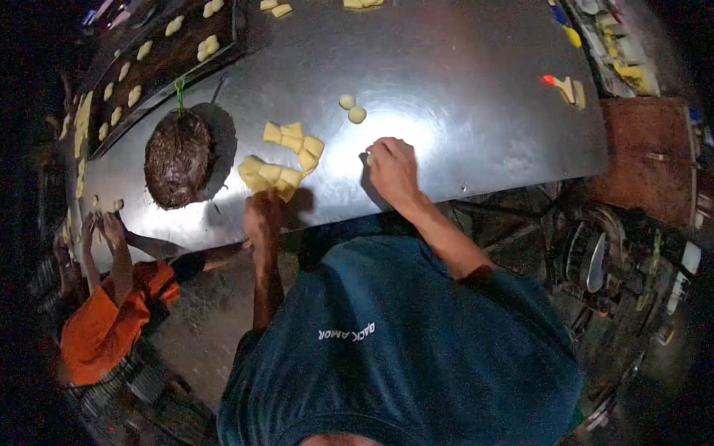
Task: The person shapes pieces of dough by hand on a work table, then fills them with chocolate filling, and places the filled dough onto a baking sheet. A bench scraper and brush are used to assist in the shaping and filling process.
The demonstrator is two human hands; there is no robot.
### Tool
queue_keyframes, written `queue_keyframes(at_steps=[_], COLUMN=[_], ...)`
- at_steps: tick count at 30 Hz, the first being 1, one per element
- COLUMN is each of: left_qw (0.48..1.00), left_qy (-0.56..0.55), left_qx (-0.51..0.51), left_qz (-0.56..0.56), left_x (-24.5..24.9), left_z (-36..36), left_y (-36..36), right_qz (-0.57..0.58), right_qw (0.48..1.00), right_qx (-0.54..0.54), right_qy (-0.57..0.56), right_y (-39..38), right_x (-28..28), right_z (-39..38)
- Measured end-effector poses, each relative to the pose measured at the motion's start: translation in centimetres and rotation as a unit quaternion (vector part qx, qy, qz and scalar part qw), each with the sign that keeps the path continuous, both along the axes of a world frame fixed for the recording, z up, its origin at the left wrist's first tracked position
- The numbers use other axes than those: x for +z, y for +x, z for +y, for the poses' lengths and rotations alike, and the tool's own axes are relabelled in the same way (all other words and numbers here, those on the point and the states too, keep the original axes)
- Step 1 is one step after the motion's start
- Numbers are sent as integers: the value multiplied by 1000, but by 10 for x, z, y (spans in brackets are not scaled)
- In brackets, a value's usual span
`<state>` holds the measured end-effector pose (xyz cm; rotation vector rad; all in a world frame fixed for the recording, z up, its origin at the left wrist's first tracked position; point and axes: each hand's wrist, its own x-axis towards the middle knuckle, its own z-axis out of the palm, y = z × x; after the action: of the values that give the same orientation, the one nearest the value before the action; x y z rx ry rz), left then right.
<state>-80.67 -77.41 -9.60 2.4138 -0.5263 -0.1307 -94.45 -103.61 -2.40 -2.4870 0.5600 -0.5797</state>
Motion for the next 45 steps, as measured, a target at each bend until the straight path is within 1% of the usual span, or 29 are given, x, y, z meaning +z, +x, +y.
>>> queue_keyframes(at_steps=[1, 2, 3, 5, 6, 7, 8, 9, 11, 12, 13, 15, 16, 17, 19, 21, 23, 26, 27, 29, 31, 32, 33, 35, 37, 39, 40, 42, 45], left_qw=[993, 990, 994, 999, 999, 993, 979, 979, 906, 915, 917, 954, 943, 966, 996, 998, 998, 993, 994, 994, 995, 987, 986, 994, 991, 985, 985, 885, 860], left_qy=[-115, -137, -17, 1, 0, -72, -140, -134, -312, -338, -338, -155, -170, -130, 29, 21, 2, -20, -51, -82, -62, -26, -35, 23, 39, -9, -10, -315, -347], left_qx=[3, 22, -18, 39, 49, 71, 94, 104, 149, 139, 143, 257, 280, 224, -6, 7, 5, 51, 57, 60, 53, -40, -44, -74, -82, 26, 23, 92, 59], left_qz=[33, 22, -111, 19, 13, 63, 113, 110, 246, 170, 156, -23, 57, 4, -79, -60, -56, -107, -78, -51, 56, -152, -155, -77, -96, 168, 168, 330, 370], left_x=[-26, -43, 6, 33, 33, 32, 30, 29, 30, -16, -7, 20, 42, 39, 42, 45, 47, 40, 39, 39, 40, 20, 26, 43, 41, 53, 52, 49, 53], left_z=[2, -5, -23, -44, -51, -52, -44, -38, -14, 21, 34, 52, 42, 37, 29, 21, 20, 36, 37, 33, 26, 34, 32, 33, 38, 33, 31, 25, 9], left_y=[-3, -8, -17, -23, -25, -29, -35, -38, -37, -30, -22, -26, -25, -26, -21, -31, -21, -11, -10, -6, -4, -2, 1, -4, -3, -3, -2, 2, 12], right_qz=[-70, -16, 34, -43, 18, 282, 95, -97, -88, -73, -56, -74, -54, -29, -75, -98, -96, -35, -14, -86, -124, -88, -57, -39, 9, 88, 44, 10, 53], right_qw=[997, 995, 988, 980, 980, 944, 988, 992, 990, 985, 976, 980, 991, 998, 996, 993, 983, 996, 999, 994, 989, 994, 997, 996, 997, 975, 986, 988, 994], right_qx=[40, 91, 142, 194, 197, 151, 88, 19, 109, 156, 203, 184, 120, 52, -2, 32, 136, 72, 27, -67, -62, -24, 15, 57, 28, -72, -76, -52, 12], right_qy=[16, 31, 41, -24, 5, -80, -77, -72, -8, 29, 62, 30, 6, -17, -40, 52, 81, 25, -25, -7, 45, 54, 58, 58, 76, 190, 142, 145, 94], right_y=[15, 7, -5, -33, -35, -13, 7, 27, 27, 6, -17, -45, -40, -27, 24, 37, -4, -41, -34, 17, 45, 35, 22, -20, -37, -18, 0, 36, 60], right_x=[-1, -15, -37, -57, -84, -44, -46, -50, -55, -63, -72, -72, -62, -54, -62, -74, -59, -56, -51, -68, -68, -62, -55, -62, -38, -8, -5, -13, -26], right_z=[3, 3, -3, -38, -69, -76, -67, -58, -33, -25, -30, -63, -71, -80, -78, -53, -35, -70, -83, -86, -57, -41, -23, -19, -31, -44, -51, -61, -77])
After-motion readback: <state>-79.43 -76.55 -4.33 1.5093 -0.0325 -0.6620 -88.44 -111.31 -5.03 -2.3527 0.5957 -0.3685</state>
